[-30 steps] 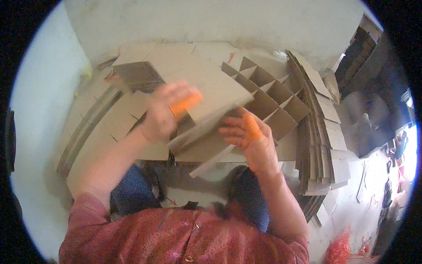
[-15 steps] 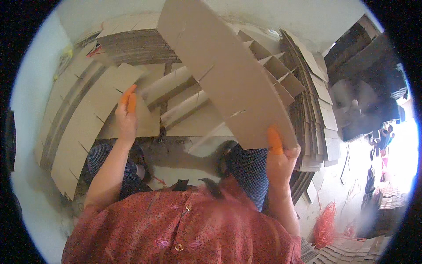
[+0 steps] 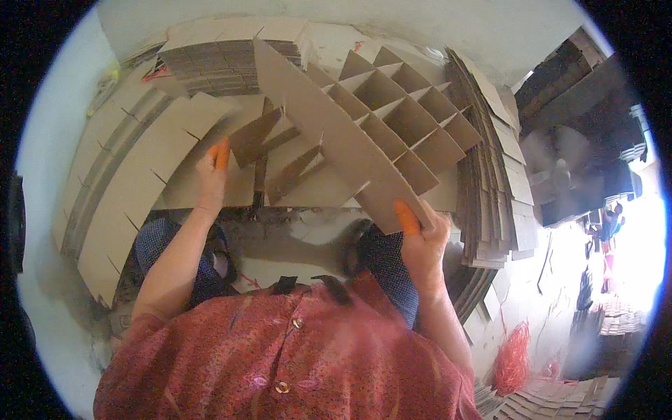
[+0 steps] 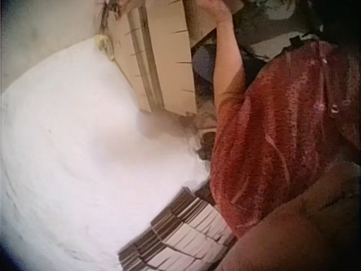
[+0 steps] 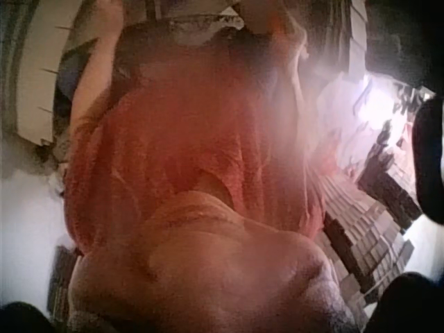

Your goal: The person sits on the floor and repeatedly folds pre-cut cardboard sheets into compartmentalized dividers. Each piece is folded along scored lines and then placed into a growing stack beside them.

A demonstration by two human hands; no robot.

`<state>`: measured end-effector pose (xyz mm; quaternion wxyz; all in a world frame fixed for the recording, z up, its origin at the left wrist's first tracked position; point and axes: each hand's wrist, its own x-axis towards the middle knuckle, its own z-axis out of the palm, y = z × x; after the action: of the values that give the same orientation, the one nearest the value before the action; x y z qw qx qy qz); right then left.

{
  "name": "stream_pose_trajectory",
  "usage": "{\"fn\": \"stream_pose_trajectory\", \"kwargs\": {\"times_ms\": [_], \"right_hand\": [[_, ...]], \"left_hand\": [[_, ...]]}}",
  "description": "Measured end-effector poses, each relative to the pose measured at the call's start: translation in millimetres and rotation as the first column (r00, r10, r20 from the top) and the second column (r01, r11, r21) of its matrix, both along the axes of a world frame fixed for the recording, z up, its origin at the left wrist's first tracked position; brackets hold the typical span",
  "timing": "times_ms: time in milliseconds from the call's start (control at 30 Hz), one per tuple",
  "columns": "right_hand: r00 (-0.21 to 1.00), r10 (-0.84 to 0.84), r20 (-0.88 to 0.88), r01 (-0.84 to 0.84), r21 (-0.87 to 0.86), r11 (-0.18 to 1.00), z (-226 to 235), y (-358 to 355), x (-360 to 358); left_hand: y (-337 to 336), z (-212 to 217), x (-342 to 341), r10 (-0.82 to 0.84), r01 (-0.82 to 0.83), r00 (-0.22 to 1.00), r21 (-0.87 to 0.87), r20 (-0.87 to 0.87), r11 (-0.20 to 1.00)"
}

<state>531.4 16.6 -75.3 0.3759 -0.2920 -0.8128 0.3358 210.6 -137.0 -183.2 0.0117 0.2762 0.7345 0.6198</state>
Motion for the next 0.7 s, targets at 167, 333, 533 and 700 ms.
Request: {"fn": "stream_pose_trajectory", "kwargs": {"times_ms": [167,333,533,700], "right_hand": [[0.998,0.049,0.029,-0.048,-0.017,0.999,-25.6,6.2,2.7],[0.998,0.059,0.007,-0.059,0.013,0.998,-40.4,9.1,-2.3],[1.000,0.026,0.004,-0.026,0.078,0.997,-39.7,16.0,-15.7],[0.997,0.028,0.067,-0.036,0.124,0.992,-41.9,20.0,-12.0]], "left_hand": [[-1.7,2.0,7.3,-0.001,0.001,1.000,0.020,-0.012,1.000],[-1.8,2.0,11.5,-0.020,0.021,0.986,-0.003,0.165,1.000],[-3.2,10.3,29.5,-0.044,0.057,0.996,0.166,-0.076,0.985],[-6.5,22.9,35.8,0.126,-0.088,0.873,0.101,-0.472,0.991]]}}
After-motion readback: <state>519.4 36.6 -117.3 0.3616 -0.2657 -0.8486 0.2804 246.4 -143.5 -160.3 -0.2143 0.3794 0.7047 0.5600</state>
